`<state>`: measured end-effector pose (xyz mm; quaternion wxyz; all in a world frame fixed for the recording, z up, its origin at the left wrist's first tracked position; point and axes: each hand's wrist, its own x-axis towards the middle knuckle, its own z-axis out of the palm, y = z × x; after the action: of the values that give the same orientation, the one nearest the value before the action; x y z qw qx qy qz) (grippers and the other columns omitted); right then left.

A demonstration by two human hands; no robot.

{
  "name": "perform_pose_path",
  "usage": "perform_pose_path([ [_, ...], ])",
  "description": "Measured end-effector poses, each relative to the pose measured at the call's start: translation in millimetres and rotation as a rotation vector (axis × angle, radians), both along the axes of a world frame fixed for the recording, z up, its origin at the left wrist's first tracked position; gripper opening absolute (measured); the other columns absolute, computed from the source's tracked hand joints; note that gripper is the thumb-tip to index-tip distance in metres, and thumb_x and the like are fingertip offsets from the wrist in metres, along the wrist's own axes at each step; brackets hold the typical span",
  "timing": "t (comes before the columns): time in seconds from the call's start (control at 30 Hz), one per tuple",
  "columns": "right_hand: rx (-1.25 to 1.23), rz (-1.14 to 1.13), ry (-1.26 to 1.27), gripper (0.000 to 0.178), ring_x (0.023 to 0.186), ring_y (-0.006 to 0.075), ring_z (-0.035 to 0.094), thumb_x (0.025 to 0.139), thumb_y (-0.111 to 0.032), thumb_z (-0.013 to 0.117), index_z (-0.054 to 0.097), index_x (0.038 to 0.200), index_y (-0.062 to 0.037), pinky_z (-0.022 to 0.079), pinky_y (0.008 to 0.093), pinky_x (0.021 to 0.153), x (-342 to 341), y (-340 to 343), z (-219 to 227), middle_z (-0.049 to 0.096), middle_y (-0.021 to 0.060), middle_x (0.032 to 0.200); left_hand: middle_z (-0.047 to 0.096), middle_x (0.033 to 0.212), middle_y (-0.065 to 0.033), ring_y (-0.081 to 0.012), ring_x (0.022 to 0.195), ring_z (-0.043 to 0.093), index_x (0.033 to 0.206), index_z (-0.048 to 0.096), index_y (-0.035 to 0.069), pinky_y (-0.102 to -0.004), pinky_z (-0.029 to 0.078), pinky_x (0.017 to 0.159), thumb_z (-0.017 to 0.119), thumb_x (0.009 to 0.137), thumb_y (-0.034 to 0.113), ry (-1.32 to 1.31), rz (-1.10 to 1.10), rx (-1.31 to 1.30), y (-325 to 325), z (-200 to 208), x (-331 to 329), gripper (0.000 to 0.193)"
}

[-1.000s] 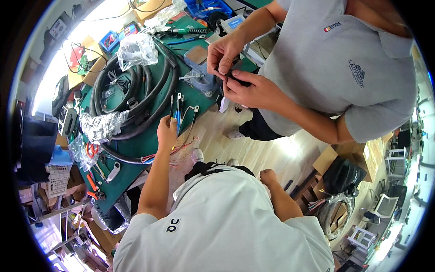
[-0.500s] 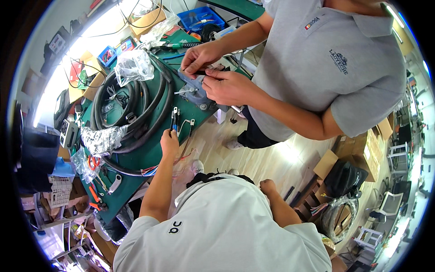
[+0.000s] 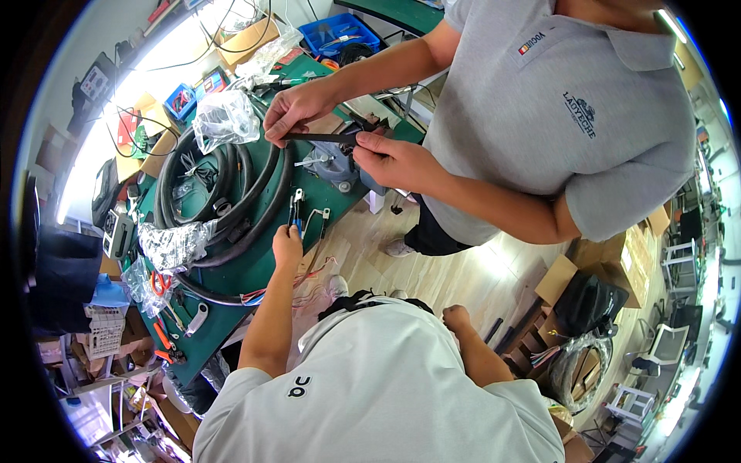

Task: The person prepares electrical cables by handling wires with connectors, using shears to cut wire, and using a wire stripper to remove insulation from wire ends.

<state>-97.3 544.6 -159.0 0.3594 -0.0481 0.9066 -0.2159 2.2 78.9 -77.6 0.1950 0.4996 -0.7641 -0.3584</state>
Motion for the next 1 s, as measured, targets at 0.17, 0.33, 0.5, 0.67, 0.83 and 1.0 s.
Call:
perform_pose_path([
  [0.17, -0.003, -0.077, -0.048, 0.029, 0.059, 0.0271, 0.067, 0.082, -0.021, 0.053, 0.067, 0.076, 0.0039, 0.054, 0.0384, 0.06, -0.4, -10.0, 11.9, 0.068, 0.0182, 0.071, 0.066, 0.081, -0.0193, -0.0324, 0.075, 0.063, 0.097, 0.063, -0.004, -0.0403, 0.048, 0.07, 0.053, 0.093, 0.025, -0.002, 0.001, 0.007, -1.2, 0.5, 0.6, 0.031],
  [0.33, 0.006, -0.052, -0.015, 0.029, 0.059, 0.027, 0.067, 0.082, -0.021, 0.054, 0.067, 0.076, 0.0039, 0.055, 0.0381, 0.06, -0.7, -13.6, 13.6, 0.068, 0.0181, 0.07, 0.064, 0.072, -0.0147, -0.0263, 0.066, 0.062, 0.093, 0.063, -0.004, -0.0378, 0.047, 0.063, 0.054, 0.094, 0.025, 0.03, -0.005, 0.001, -8.2, -16.8, 3.3, 0.03],
  [0.5, 0.007, -0.046, -0.013, 0.029, 0.059, 0.0266, 0.067, 0.082, -0.021, 0.054, 0.067, 0.077, 0.0033, 0.055, 0.0379, 0.06, 1.0, -10.2, 9.9, 0.068, 0.0175, 0.07, 0.066, 0.088, -0.0232, -0.0408, 0.083, 0.063, 0.097, 0.063, -0.003, -0.0453, 0.048, 0.074, 0.053, 0.093, 0.026, 0.022, -0.01, 0.101, -10.3, -17.5, 3.6, 0.031],
  [0.67, 0.023, -0.069, -0.045, 0.027, 0.058, 0.0258, 0.067, 0.081, -0.021, 0.054, 0.067, 0.077, 0.0033, 0.055, 0.0376, 0.058, 1.9, -14.3, 20.5, 0.068, 0.0171, 0.07, 0.066, 0.084, -0.0217, -0.038, 0.08, 0.063, 0.097, 0.062, -0.003, -0.0433, 0.048, 0.073, 0.053, 0.093, 0.027, 0.023, -0.005, 0.121, -9.2, -13.4, 3.9, 0.031],
  [0.83, -0.005, -0.089, -0.081, 0.027, 0.057, 0.0256, 0.066, 0.083, -0.02, 0.054, 0.066, 0.079, 0.0039, 0.054, 0.0372, 0.054, 1.9, -12.8, 20.9, 0.067, 0.0171, 0.072, 0.065, 0.077, -0.0155, -0.0267, 0.072, 0.063, 0.097, 0.062, -0.003, -0.0381, 0.048, 0.068, 0.056, 0.093, 0.029, 0.181, 0.103, 0.181, -1.9, -0.6, 0.2, 0.033],
  [1.0, -0.02, -0.097, -0.084, 0.027, 0.059, 0.0257, 0.066, 0.084, -0.02, 0.054, 0.065, 0.081, 0.0044, 0.054, 0.0367, 0.053, 0.3, -6.2, 14.0, 0.067, 0.0171, 0.073, 0.064, 0.076, -0.0088, -0.0148, 0.062, 0.057, 0.103, 0.061, -0.004, -0.0322, 0.045, 0.059, 0.056, 0.095, 0.025, 0.155, 0.02, 0.084, -10.1, 16.0, -5.1, 0.03],
])
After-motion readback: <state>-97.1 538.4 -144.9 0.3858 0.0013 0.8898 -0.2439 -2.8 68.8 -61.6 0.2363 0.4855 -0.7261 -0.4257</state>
